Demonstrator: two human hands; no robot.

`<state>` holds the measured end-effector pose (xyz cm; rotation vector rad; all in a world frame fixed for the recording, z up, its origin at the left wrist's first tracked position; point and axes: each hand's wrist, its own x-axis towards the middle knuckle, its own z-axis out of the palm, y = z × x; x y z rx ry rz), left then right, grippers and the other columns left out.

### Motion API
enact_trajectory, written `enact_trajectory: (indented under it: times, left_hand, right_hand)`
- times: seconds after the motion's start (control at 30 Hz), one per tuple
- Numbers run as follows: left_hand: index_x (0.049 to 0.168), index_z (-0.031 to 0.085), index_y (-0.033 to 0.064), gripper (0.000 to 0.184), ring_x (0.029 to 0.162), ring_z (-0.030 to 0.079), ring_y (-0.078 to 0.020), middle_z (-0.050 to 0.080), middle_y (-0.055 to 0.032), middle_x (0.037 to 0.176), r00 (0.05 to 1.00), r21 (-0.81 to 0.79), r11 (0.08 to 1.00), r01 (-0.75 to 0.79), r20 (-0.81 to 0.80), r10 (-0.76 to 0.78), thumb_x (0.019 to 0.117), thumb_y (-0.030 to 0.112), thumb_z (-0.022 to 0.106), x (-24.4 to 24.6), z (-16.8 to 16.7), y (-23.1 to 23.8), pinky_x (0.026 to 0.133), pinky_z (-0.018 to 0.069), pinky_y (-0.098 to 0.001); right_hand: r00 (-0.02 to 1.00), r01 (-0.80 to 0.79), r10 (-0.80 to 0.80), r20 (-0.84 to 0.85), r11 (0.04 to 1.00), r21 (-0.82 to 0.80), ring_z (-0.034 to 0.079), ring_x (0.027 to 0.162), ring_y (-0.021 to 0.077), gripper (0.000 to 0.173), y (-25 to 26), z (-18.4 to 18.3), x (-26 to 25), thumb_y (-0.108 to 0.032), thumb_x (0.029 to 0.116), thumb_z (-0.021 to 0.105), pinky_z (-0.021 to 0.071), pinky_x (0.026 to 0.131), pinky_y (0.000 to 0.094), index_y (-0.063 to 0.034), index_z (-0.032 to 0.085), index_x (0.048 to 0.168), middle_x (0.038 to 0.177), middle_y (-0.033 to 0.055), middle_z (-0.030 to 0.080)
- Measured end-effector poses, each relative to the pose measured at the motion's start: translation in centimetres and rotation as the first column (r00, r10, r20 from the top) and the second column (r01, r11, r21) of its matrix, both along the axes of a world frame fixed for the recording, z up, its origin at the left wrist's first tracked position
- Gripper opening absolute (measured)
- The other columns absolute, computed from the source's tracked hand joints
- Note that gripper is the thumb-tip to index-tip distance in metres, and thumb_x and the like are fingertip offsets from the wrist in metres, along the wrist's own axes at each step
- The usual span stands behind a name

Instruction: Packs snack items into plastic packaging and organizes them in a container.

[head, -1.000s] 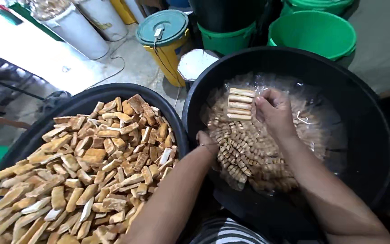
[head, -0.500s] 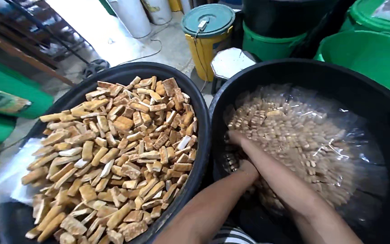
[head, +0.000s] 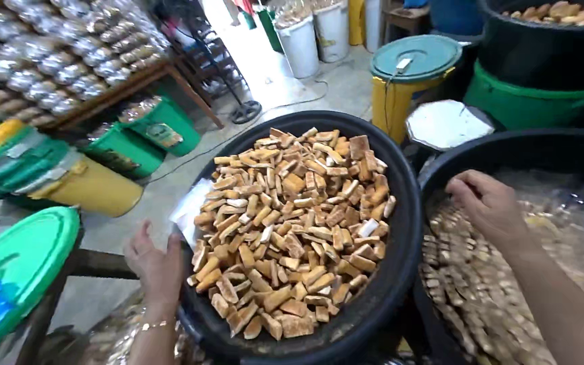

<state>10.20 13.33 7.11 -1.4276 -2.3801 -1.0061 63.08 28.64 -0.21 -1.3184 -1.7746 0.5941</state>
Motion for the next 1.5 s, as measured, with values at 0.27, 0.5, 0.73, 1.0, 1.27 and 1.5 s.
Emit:
enact_trajectory:
  times: [0.27, 0.5, 0.73, 1.0, 1.27, 1.5]
  left_hand:
    - [0.125, 0.064, -0.0079, 0.031, 0.139, 0.042, -0.0507, 0.045, -0.0324, 0.149, 0.984, -0.315, 0.944, -0.102, 0.109, 0.143, 0.1064, 0.01, 0.048, -6.8, -4.9, 3.1, 0.112, 0.0325, -0.0664]
    - [0.115, 0.068, -0.0107, 0.024, 0.13, 0.05, -0.0495, 0.055, -0.0353, 0.132, 0.971, -0.149, 0.984, -0.102, 0.198, 0.131, 0.1014, 0.006, 0.058, -7.3, -4.9, 2.8, 0.11, 0.0378, -0.0596]
    - [0.143, 0.048, -0.0081, 0.045, 0.135, 0.045, -0.0507, 0.044, -0.0362, 0.146, 0.945, -0.163, 0.982, -0.093, 0.297, 0.139, 0.1019, 0.01, 0.057, -7.6, -4.8, 3.6, 0.112, 0.0369, -0.0613]
    - [0.134, 0.056, -0.0113, 0.035, 0.136, 0.046, -0.0493, 0.049, -0.035, 0.142, 0.96, -0.158, 0.981, -0.112, 0.237, 0.148, 0.1059, 0.007, 0.044, -8.0, -4.3, 4.3, 0.113, 0.0362, -0.0589]
    - [0.117, 0.066, -0.011, 0.025, 0.13, 0.052, -0.0449, 0.057, -0.0324, 0.133, 0.941, -0.143, 0.986, -0.087, 0.313, 0.128, 0.104, 0.006, 0.053, -8.1, -3.4, 4.3, 0.112, 0.0387, -0.0535]
    - [0.119, 0.064, -0.0109, 0.024, 0.128, 0.052, -0.0491, 0.051, -0.0341, 0.139, 0.953, -0.2, 0.977, -0.076, 0.275, 0.131, 0.1042, 0.004, 0.052, -7.8, -4.7, 3.2, 0.106, 0.0425, -0.0619]
  right_hand:
    - [0.772, -0.234, 0.48, 0.416, 0.823, -0.517, 0.061, 0.121, 0.0424, 0.04, 5.8, 4.1, -19.8, -0.024, 0.1113, 0.039, 0.0453, 0.104, 0.0591, 0.0038, 0.06, 0.133, 0.128, 0.0283, 0.063]
    - [0.897, -0.037, 0.247, 0.366, 0.868, -0.495, 0.059, 0.126, 0.0423, 0.045, 8.1, 2.4, -25.1, -0.02, 0.1019, 0.061, 0.045, 0.107, 0.0577, 0.0026, 0.054, 0.14, 0.133, 0.0282, 0.061]
    - [0.638, 0.036, 0.33, 0.696, 0.89, -0.455, 0.058, 0.126, 0.0473, 0.039, 6.4, 2.7, -22.3, -0.022, 0.1043, 0.056, 0.045, 0.101, 0.0661, 0.0011, 0.06, 0.135, 0.135, 0.0285, 0.06]
    - [0.635, -0.384, 0.499, 0.59, 0.866, -0.32, 0.04, 0.145, 0.0426, 0.039, 5.2, 3.7, -30.7, -0.015, 0.0996, 0.063, 0.037, 0.116, 0.0561, -0.0043, 0.062, 0.137, 0.159, 0.0252, 0.037]
    - [0.838, -0.457, 0.532, 0.118, 0.805, -0.378, 0.064, 0.117, 0.0323, 0.05, 1.7, 5.9, -27.4, -0.018, 0.1064, 0.052, 0.0508, 0.103, 0.0475, 0.0026, 0.04, 0.15, 0.132, 0.0254, 0.061]
    - [0.581, -0.458, 0.682, 0.444, 0.725, -0.514, 0.054, 0.135, 0.0378, 0.044, 0.3, 3.9, -24.5, -0.013, 0.1078, 0.049, 0.0391, 0.115, 0.0526, -0.006, 0.05, 0.151, 0.146, 0.0233, 0.055]
